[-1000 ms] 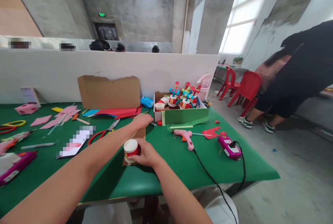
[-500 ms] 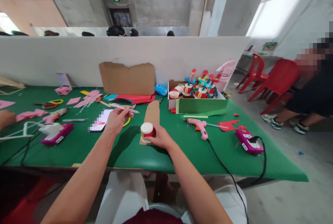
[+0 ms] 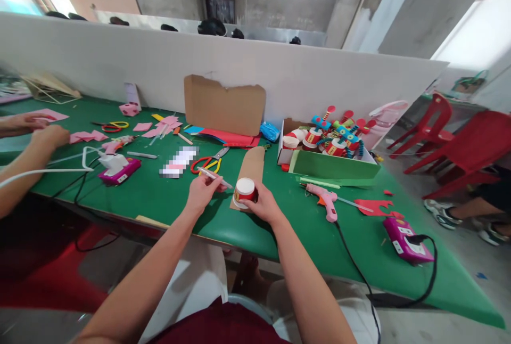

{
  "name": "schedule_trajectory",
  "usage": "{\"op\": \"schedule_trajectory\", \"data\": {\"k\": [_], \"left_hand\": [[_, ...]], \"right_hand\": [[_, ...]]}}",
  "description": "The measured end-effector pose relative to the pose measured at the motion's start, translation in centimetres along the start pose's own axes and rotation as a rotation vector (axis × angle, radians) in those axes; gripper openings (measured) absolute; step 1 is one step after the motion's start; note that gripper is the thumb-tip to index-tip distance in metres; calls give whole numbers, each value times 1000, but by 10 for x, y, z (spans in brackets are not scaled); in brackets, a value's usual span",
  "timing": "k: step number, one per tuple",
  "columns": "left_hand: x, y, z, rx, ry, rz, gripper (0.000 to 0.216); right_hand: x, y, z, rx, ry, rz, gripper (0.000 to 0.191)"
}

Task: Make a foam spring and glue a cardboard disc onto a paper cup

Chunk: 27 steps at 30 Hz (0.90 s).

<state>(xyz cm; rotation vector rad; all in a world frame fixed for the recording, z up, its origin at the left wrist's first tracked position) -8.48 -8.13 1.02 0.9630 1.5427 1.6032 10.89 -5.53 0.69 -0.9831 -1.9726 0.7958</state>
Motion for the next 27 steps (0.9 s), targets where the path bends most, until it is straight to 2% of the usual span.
{"op": "schedule_trajectory", "data": {"k": [6, 16, 20, 27], "left_hand": [[2, -5, 3, 95, -47, 13, 12], [3, -5, 8, 109, -88, 60, 10], [1, -3, 6, 150, -111, 76, 11], [-9, -7, -2, 144, -82, 62, 11]], "right_hand": [[0, 1, 1, 14, 5, 18, 51], [0, 1, 1, 20, 2, 22, 51], [0, 1, 1, 15, -3, 22, 50], [0, 3, 2, 8, 2, 17, 51]]}}
Point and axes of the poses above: each hand's wrist, its own x-axis towards the middle knuckle, its own z-axis out of the palm, y = z × x, the point moved 3 cm from there along x, towards the middle knuckle, and after that the axes turned 6 degrees about y, right-handed, at the moved point
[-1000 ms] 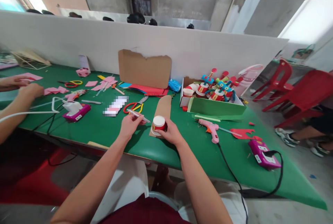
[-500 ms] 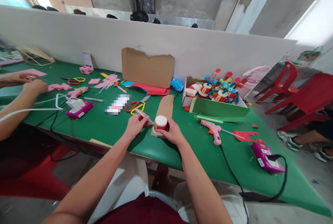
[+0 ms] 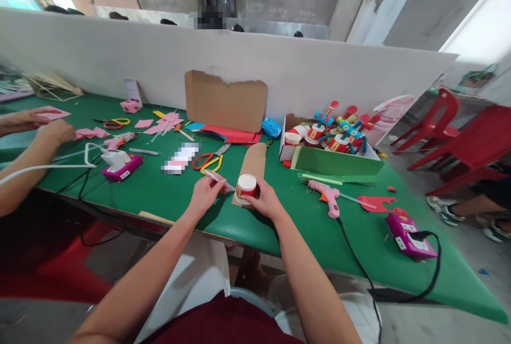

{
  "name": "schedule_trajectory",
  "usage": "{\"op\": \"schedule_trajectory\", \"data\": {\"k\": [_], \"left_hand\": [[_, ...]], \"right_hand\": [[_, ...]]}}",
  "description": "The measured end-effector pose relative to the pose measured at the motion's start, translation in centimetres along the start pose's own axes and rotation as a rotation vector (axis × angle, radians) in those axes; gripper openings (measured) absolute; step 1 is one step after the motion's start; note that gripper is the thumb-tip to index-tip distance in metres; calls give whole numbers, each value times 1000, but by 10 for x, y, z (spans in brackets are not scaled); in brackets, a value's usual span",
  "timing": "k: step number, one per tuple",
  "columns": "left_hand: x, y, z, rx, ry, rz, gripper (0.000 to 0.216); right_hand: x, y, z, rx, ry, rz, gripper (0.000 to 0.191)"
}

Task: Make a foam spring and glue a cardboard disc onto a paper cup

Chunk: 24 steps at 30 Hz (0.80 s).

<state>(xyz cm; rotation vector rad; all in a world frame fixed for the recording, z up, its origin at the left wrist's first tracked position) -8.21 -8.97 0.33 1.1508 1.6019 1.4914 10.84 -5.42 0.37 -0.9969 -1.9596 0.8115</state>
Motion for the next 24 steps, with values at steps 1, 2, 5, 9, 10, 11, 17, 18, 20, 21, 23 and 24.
{"op": "schedule_trajectory", "data": {"k": [1, 2, 5, 9, 10, 11, 17, 18, 20, 21, 23, 24], "left_hand": [[-2, 0, -1, 8, 4, 10, 12], [-5, 0, -1, 19, 9, 21, 12], [-12, 1, -3, 52, 24, 41, 13], [-19, 1, -5, 112, 48, 56, 15], [-21, 2, -6, 126, 54, 65, 15], [-22, 2, -6, 137, 60, 77, 15], [-33, 6, -5, 179, 78, 142, 14], [-35, 7, -5, 186, 86, 152, 14], [-40, 8, -4, 202, 105, 175, 14], [-42, 8, -3, 212, 112, 186, 14], [-46, 9, -3, 230, 121, 206, 14], [-48, 9, -2, 234, 121, 213, 14]], "right_hand": [[0, 0, 0, 2, -1, -2, 51], [0, 0, 0, 3, -3, -4, 50], [0, 0, 0, -1, -5, -10, 50], [0, -1, 0, -10, 0, -16, 51], [0, -1, 0, -10, 0, -17, 51], [0, -1, 0, -9, 1, -19, 51], [0, -1, 1, 10, -2, -13, 51], [0, -1, 1, 12, -1, -11, 51], [0, -1, 1, 16, 5, -7, 52], [0, -1, 1, 17, 7, -6, 52], [0, -2, 1, 13, 9, -6, 51], [0, -2, 1, 8, 10, -7, 50]]}}
Point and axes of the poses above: each hand's wrist, its own x-axis towards the middle knuckle, its own z-axis out of the palm, y = z × x, the point moved 3 cm from there along x, towards the middle knuckle, and after that the axes turned 6 degrees about y, right-handed, at the moved point
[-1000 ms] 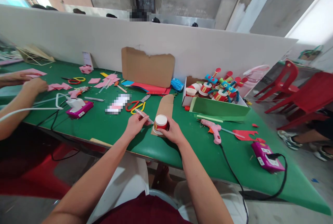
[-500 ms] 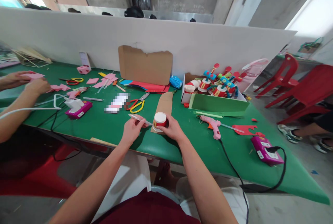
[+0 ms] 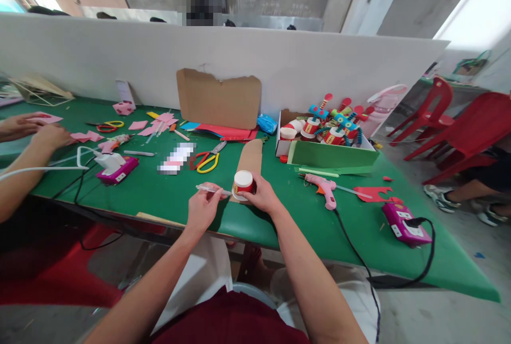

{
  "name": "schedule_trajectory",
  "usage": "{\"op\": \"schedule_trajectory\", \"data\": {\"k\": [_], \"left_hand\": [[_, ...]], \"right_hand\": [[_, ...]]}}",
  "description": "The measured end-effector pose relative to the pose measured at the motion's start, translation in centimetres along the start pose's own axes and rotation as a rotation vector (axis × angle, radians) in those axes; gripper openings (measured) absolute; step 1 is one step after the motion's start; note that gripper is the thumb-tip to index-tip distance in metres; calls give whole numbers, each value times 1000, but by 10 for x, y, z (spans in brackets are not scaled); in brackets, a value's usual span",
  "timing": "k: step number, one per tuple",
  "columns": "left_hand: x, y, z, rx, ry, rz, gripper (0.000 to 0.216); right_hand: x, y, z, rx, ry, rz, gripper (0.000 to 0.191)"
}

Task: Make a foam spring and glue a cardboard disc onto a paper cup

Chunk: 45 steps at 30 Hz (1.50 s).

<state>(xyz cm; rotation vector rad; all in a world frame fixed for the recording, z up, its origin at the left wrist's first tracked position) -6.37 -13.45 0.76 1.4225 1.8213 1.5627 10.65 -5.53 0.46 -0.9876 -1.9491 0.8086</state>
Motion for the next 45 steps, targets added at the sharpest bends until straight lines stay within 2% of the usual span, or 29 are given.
{"op": "schedule_trajectory", "data": {"k": [7, 15, 30, 39, 45], "left_hand": [[-9, 0, 2, 15, -11, 31, 16], [-20, 12, 3, 111, 14, 209, 17], [-44, 15, 10, 211, -14, 481, 15], [-51, 19, 12, 204, 5, 584, 11], [-57, 24, 21, 230, -9, 619, 10]], "right_hand": [[0, 0, 0, -4, 11, -3, 49], [0, 1, 1, -3, 5, 2, 49], [0, 1, 1, 2, 23, -15, 52], [0, 0, 0, 16, 16, -8, 52], [0, 0, 1, 29, 21, 12, 52]]}}
Point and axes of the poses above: each hand's wrist, its own x-axis towards the middle knuckle, its own z-axis out of the palm, y = z × x, the point moved 3 cm from there along x, towards the middle knuckle, and after that the axes turned 6 degrees about y, right-handed, at the moved point
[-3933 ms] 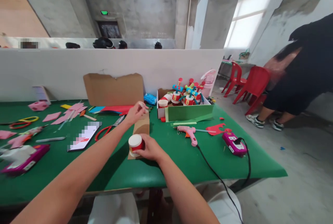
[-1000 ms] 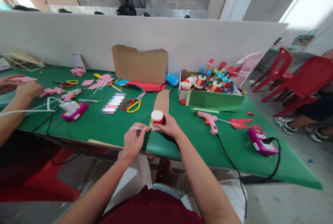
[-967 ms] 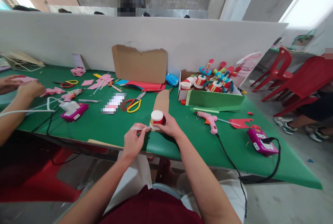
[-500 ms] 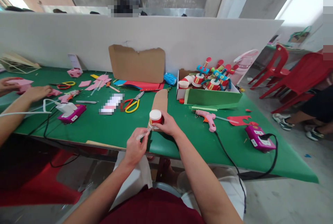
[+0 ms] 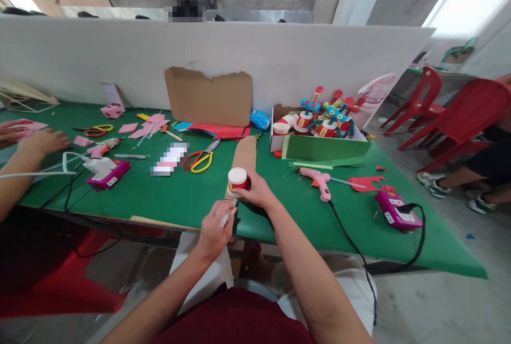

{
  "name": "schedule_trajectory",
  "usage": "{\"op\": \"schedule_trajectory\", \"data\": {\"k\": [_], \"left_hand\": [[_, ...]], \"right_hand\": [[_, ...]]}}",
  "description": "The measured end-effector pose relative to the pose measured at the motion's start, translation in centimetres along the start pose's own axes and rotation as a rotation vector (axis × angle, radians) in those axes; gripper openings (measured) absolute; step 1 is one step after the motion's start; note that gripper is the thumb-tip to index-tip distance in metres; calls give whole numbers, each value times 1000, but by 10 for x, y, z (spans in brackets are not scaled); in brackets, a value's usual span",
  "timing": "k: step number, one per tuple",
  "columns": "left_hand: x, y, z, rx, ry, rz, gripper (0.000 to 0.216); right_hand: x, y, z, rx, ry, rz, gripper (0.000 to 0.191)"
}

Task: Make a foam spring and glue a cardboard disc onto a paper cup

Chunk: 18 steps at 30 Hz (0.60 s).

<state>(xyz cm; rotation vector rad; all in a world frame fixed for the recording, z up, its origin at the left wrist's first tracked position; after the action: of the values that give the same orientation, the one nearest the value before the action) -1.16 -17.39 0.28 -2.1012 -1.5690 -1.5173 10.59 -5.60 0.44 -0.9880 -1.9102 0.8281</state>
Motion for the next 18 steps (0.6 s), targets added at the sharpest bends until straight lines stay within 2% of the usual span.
{"op": "schedule_trajectory", "data": {"k": [5, 10, 14, 16, 18], "left_hand": [[1, 9, 2, -19, 10, 32, 10], [7, 8, -26, -135, 100, 88, 10], [38, -11, -56, -8, 245, 77, 7], [57, -23, -62, 11, 286, 67, 6], [74, -33, -59, -38, 268, 24, 7]], "right_hand": [[0, 2, 1, 1, 0, -4, 53], [1, 5, 1, -4, 6, 1, 55], [1, 5, 2, 12, 3, -8, 55], [0, 4, 1, 15, 7, -10, 55], [0, 4, 1, 16, 9, -6, 54]]}}
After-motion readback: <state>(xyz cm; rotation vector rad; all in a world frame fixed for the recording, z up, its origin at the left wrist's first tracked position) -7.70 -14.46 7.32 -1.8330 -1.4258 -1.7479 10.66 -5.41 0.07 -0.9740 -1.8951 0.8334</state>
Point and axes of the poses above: each hand's wrist, its own x-axis towards the middle knuckle, its own z-axis out of the palm, y = z × x, the point moved 3 cm from there along x, towards the middle knuckle, and after that the axes turned 6 degrees about y, right-handed, at the moved point
